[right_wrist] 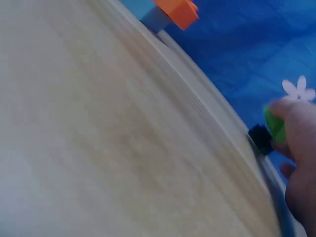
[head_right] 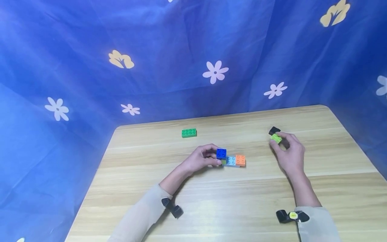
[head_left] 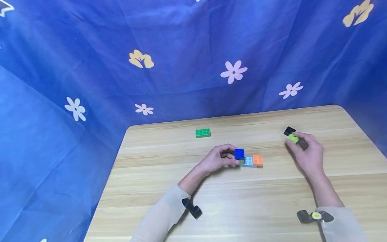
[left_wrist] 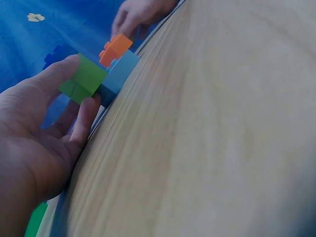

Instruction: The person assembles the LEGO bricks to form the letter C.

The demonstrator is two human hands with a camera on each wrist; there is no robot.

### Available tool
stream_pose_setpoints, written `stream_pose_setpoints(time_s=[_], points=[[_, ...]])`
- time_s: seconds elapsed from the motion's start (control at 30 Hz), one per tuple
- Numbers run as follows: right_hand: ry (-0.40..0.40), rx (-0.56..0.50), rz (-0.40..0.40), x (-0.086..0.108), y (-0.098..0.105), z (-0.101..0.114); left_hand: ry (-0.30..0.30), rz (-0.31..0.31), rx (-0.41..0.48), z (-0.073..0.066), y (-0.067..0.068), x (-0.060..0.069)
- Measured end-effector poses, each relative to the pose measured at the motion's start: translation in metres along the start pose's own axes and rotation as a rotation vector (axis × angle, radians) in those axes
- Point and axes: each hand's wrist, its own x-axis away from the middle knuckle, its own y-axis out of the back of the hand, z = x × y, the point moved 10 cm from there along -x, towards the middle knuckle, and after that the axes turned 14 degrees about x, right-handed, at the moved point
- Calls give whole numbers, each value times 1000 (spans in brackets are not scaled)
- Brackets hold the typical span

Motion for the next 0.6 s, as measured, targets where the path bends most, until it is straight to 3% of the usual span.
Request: stream_pose_setpoints(time_s=[0.17, 0.3, 0.43, 0.6], points=[[269, -115, 47, 13, -9, 69, 1, -2, 4, 2, -1, 0], [439, -156, 113, 33, -19, 124, -16, 4, -11, -1, -4, 0], [528, -181, 170, 53, -30, 156, -19, 6, -12, -1, -4, 1], [557, -203, 212, 67, -45, 169, -25, 16, -5, 0, -5, 1]])
